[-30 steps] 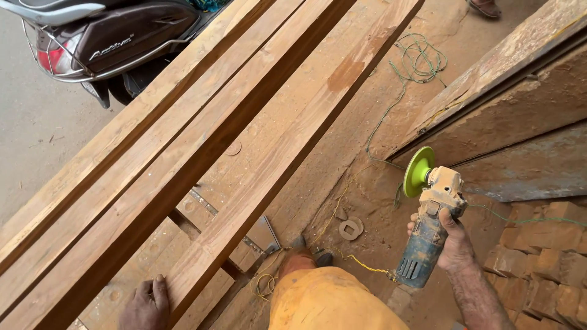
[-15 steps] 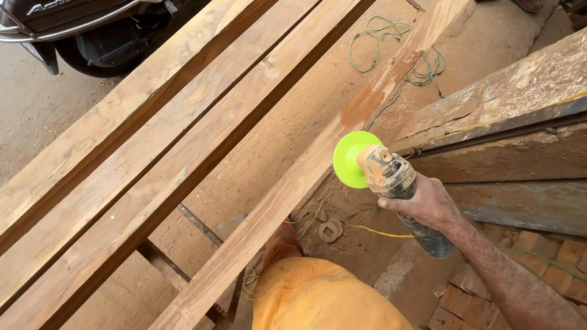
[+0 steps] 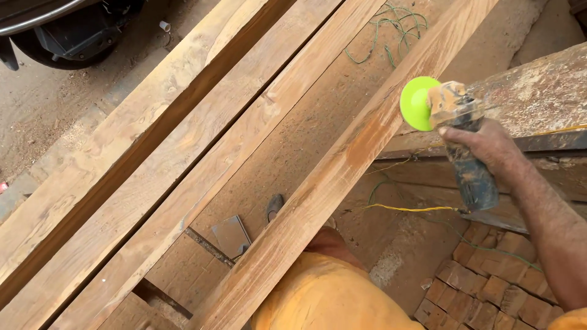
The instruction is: The person sands a piece of wood using a handheld angle grinder with a sanding disc.
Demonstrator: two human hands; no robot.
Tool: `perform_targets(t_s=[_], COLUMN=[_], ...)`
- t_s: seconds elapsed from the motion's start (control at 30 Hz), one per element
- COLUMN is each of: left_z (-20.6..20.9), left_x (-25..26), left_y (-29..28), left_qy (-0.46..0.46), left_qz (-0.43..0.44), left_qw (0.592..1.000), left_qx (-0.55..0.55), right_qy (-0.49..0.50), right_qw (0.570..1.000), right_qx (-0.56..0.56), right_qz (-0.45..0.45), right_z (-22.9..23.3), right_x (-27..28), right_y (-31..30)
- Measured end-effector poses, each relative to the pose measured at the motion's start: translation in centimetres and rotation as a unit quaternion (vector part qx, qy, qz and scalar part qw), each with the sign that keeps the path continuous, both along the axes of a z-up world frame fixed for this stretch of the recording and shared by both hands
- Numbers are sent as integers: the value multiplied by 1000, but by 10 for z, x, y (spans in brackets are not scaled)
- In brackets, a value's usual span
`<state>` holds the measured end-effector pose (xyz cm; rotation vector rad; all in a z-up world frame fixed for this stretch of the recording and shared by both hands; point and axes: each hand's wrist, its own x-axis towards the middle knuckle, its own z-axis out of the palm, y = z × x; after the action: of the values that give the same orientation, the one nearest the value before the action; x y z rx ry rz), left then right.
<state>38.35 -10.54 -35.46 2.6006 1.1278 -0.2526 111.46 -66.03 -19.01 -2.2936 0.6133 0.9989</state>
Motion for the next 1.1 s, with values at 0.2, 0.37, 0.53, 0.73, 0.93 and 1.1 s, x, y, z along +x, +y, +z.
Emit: perform_targets(t_s=[0.2, 0.37, 0.53, 0.73, 0.93, 1.1], left_z=[167, 170, 147, 118, 133, 122], left_x=[338, 362, 352, 325, 331, 321], left_y=[-178, -200, -196, -198, -202, -198], left_qy=[138, 351, 340, 333, 315, 330], left_qz=[-238, -185, -186, -181, -168, -177], left_qw=[957, 913, 919, 924, 933, 926], left_qx=[-94, -99, -71, -51, -40, -44], right_qy=[-9, 51, 28, 16, 45, 79], right_qw=[966, 995, 997, 976, 997, 991], right_qx=[28, -58, -61, -31, -48, -74], right_qz=[257, 57, 31, 214, 50, 82], right_z=[-13, -25, -39, -36, -46, -40], right_x=[-82, 27, 74, 15, 91, 43], right_y=[-3, -38, -69, -51, -81, -68])
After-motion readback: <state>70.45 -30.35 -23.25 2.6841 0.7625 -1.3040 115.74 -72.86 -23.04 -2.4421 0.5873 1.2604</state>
